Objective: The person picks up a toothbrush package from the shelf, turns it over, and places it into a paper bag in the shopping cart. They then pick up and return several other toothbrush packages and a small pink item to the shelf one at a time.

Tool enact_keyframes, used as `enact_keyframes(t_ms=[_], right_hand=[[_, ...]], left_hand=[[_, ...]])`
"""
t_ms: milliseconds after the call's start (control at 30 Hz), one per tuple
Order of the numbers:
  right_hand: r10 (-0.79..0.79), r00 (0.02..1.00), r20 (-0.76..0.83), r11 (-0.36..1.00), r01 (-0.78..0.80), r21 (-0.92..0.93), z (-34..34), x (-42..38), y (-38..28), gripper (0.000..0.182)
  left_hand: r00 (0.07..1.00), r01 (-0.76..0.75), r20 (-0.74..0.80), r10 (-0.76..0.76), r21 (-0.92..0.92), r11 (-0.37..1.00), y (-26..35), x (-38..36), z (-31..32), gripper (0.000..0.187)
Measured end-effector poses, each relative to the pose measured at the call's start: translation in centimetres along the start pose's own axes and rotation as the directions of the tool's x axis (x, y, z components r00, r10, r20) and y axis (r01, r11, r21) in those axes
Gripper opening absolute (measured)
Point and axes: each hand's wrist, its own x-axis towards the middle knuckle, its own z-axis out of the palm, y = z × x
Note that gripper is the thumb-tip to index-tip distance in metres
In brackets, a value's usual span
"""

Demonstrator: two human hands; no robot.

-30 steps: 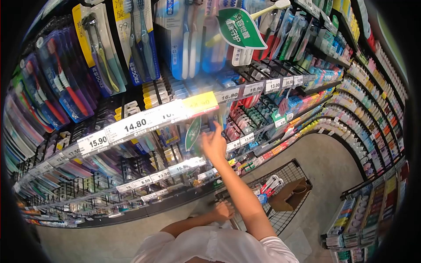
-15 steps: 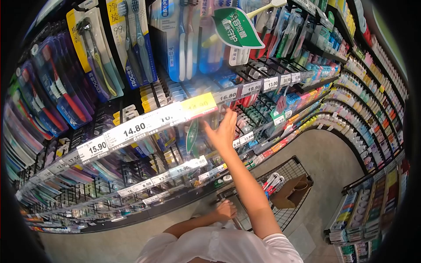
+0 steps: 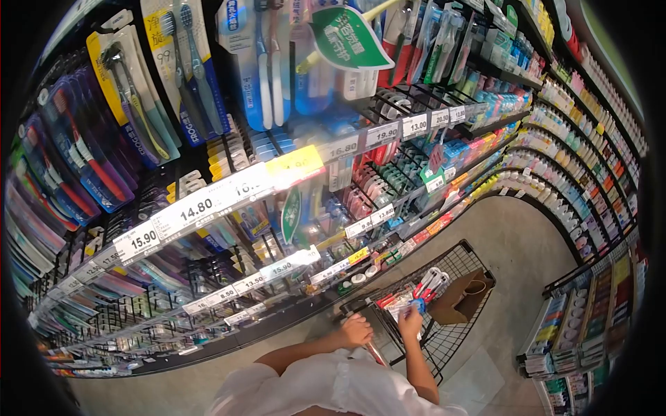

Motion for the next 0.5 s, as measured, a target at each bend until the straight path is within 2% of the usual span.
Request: enact_keyframes(t_ms=[67, 133, 200, 300, 500], right_hand=[[0.209, 0.967, 0.143, 0.975, -0.196, -0.101, -2.6, -2.2, 3.8, 0.02], [0.297, 0.946, 0.133, 0.936, -0.26, -0.239, -2.3, -4.1, 8.2, 0.018], [0.349, 0.916, 0.199, 0.922, -0.297, -0.25, -2.4, -5.2, 10.0, 0.019], [0.481, 0.841, 0.247, 0.876, -0.456, -0.156, -2.5, -5.5, 9.7, 0.022], [0.467, 0.818, 0.337, 0.884, -0.425, -0.194, -1.2, -4.7, 10.6, 0.028]], left_hand=[[0.997, -0.012, -0.079, 0.009, -0.033, 0.999, 0.2, -0.1, 0.4, 0.013], [0.987, -0.031, -0.159, 0.021, -0.062, 0.998, 0.1, 0.1, 0.5, 0.011], [0.999, 0.017, -0.033, -0.018, -0.039, 0.999, 0.3, 0.5, 0.3, 0.016], [0.984, 0.103, 0.145, -0.108, 0.041, 0.994, 0.8, 1.2, -0.3, 0.024], [0.888, 0.224, 0.381, -0.258, 0.133, 0.966, 0.8, 2.5, -0.4, 0.034]])
